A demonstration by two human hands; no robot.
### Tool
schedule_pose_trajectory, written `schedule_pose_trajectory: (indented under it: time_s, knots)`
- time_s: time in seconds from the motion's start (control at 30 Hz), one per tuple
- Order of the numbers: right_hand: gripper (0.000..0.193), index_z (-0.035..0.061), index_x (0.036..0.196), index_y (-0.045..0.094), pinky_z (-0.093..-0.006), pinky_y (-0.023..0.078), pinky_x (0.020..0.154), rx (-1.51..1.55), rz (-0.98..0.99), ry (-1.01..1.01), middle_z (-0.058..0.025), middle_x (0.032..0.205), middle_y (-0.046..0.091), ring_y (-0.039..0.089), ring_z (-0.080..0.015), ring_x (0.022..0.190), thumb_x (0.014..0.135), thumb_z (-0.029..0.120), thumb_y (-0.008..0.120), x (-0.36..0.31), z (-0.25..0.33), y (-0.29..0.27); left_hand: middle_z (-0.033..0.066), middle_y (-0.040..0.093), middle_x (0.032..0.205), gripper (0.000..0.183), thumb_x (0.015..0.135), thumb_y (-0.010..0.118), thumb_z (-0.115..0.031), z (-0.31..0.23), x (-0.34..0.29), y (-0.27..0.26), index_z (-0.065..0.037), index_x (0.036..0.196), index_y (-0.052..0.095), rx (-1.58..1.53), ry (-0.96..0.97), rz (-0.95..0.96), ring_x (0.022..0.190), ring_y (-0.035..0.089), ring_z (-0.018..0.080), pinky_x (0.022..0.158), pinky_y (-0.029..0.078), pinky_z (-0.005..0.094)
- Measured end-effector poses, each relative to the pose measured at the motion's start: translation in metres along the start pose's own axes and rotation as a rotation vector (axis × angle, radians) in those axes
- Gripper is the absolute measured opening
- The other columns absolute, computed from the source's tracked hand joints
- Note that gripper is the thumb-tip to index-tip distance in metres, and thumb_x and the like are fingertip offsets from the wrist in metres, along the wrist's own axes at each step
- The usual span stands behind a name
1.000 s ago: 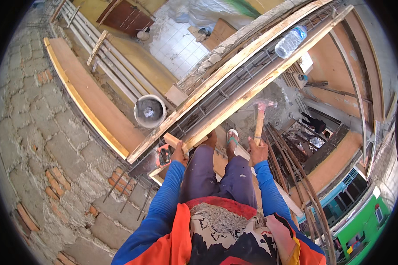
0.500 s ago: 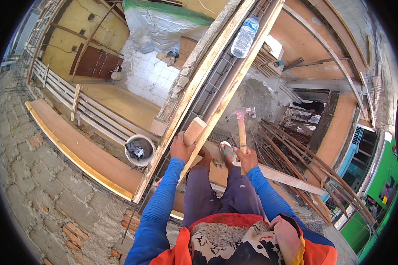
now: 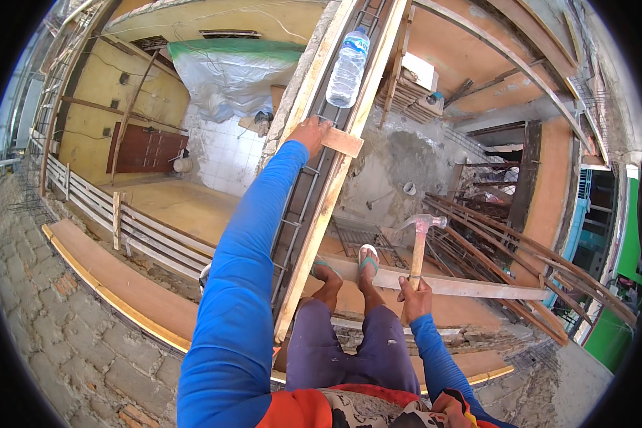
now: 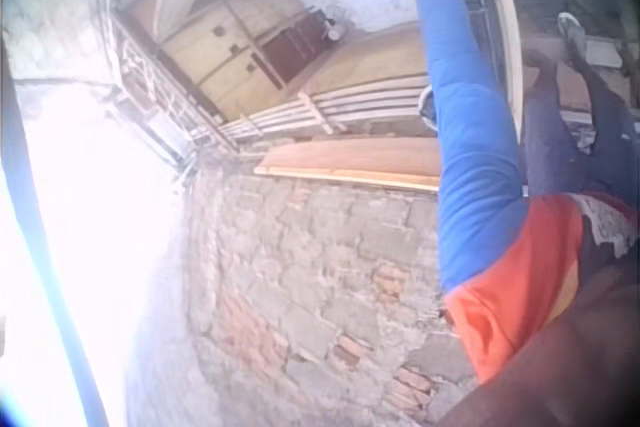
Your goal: The person is assembling wooden formwork for a concrete structure at a construction site. They use a hammer to drive nails into wooden planks and rebar supports, securing the framework. The person also handles a bucket and a water bottle while working on the elevated structure.
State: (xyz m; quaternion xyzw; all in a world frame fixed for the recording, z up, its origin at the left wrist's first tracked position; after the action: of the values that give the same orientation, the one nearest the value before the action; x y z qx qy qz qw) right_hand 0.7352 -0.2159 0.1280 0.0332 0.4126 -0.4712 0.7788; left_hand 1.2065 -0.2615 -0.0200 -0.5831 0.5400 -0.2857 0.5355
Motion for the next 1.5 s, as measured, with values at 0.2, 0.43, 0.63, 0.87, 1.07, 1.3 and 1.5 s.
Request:
schedule_pose_trajectory:
  time_s: [0.2, 0.43, 0.63, 0.87, 1.07, 1.3, 1.5]
  knots:
    - [0.029, 0.0032, 0.084, 0.055, -0.0270, 0.043, 0.046, 0.117, 0.010, 0.042, -0.0028, 0.061, 0.054, 0.052, -0.0114, 0.048, 0.096, 0.028, 0.067, 0.031, 0.005, 0.018, 0.0207, 0.054, 0.121, 0.058, 0.087, 0.062, -0.006, 0.023, 0.040, -0.001, -0.010, 0.142, 0.044, 0.214, -0.071, 0.077, 0.114, 0.061, 0.0371, 0.097, 0.052, 0.0422]
    - [0.025, -0.0018, 0.104, 0.060, -0.0271, 0.046, 0.054, 0.149, -0.104, -0.180, -0.0073, 0.078, 0.063, 0.060, -0.0107, 0.061, 0.095, 0.021, 0.066, 0.079, 0.026, 0.054, 0.0199, 0.056, 0.118, 0.048, 0.092, 0.054, -0.005, 0.008, 0.045, -0.021, -0.009, 0.139, 0.043, 0.246, -0.122, 0.129, 0.112, 0.062, 0.0362, 0.092, 0.054, 0.0449]
    - [0.029, 0.0022, 0.116, 0.054, -0.0292, 0.049, 0.058, -0.213, -0.348, -0.517, -0.0078, 0.080, 0.060, 0.060, -0.0142, 0.065, 0.098, 0.024, 0.060, 0.160, 0.027, 0.074, 0.0191, 0.058, 0.116, 0.045, 0.093, 0.054, -0.007, 0.016, 0.047, -0.011, -0.010, 0.137, 0.045, 0.283, -0.084, 0.065, 0.109, 0.064, 0.0348, 0.089, 0.054, 0.0442]
    - [0.037, 0.0057, 0.127, 0.050, -0.0310, 0.041, 0.042, 0.710, 0.085, -0.011, -0.0014, 0.071, 0.047, 0.044, -0.0104, 0.047, 0.103, 0.033, 0.051, 0.149, 0.106, 0.139, 0.0190, 0.057, 0.116, 0.048, 0.093, 0.055, -0.008, 0.024, 0.047, -0.008, -0.010, 0.139, 0.043, 0.275, -0.065, 0.100, 0.109, 0.064, 0.0350, 0.091, 0.053, 0.0440]
    - [0.042, 0.0065, 0.128, 0.050, -0.0299, 0.038, 0.040, 0.768, 0.187, 0.010, -0.0004, 0.070, 0.045, 0.042, -0.0101, 0.047, 0.104, 0.040, 0.050, 0.151, 0.121, 0.187, 0.0174, 0.058, 0.118, 0.046, 0.095, 0.053, -0.012, 0.023, 0.046, -0.017, -0.011, 0.140, 0.045, 0.299, -0.054, 0.083, 0.111, 0.062, 0.0320, 0.095, 0.050, 0.0431]
    - [0.041, 0.0081, 0.127, 0.050, -0.0283, 0.036, 0.039, 0.656, 0.273, 0.064, 0.0005, 0.068, 0.041, 0.039, -0.0092, 0.046, 0.103, 0.041, 0.050, 0.162, 0.132, 0.186, 0.0152, 0.057, 0.117, 0.070, 0.083, 0.075, -0.037, 0.002, 0.042, -0.028, -0.020, 0.145, 0.046, 0.282, 0.084, 0.028, 0.116, 0.058, 0.0326, 0.101, 0.044, 0.0447]
    - [0.039, 0.0064, 0.124, 0.051, -0.0290, 0.037, 0.039, 0.762, 0.123, -0.038, 0.0011, 0.066, 0.041, 0.040, -0.0100, 0.046, 0.105, 0.040, 0.047, 0.159, 0.135, 0.186, 0.0139, 0.056, 0.115, 0.068, 0.083, 0.076, -0.036, 0.007, 0.039, -0.017, -0.023, 0.143, 0.048, 0.230, 0.080, -0.025, 0.116, 0.057, 0.0303, 0.104, 0.041, 0.0437]
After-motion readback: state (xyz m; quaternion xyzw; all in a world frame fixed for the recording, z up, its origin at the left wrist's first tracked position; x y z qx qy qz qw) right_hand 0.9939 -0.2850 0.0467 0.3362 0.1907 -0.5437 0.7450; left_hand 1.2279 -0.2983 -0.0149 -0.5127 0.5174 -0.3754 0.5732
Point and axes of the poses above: each hand's wrist, its own x-axis towards the middle knuckle, its own y-axis out of the palm, z = x × y, the point moved 1 cm from there along x, towards the middle knuckle
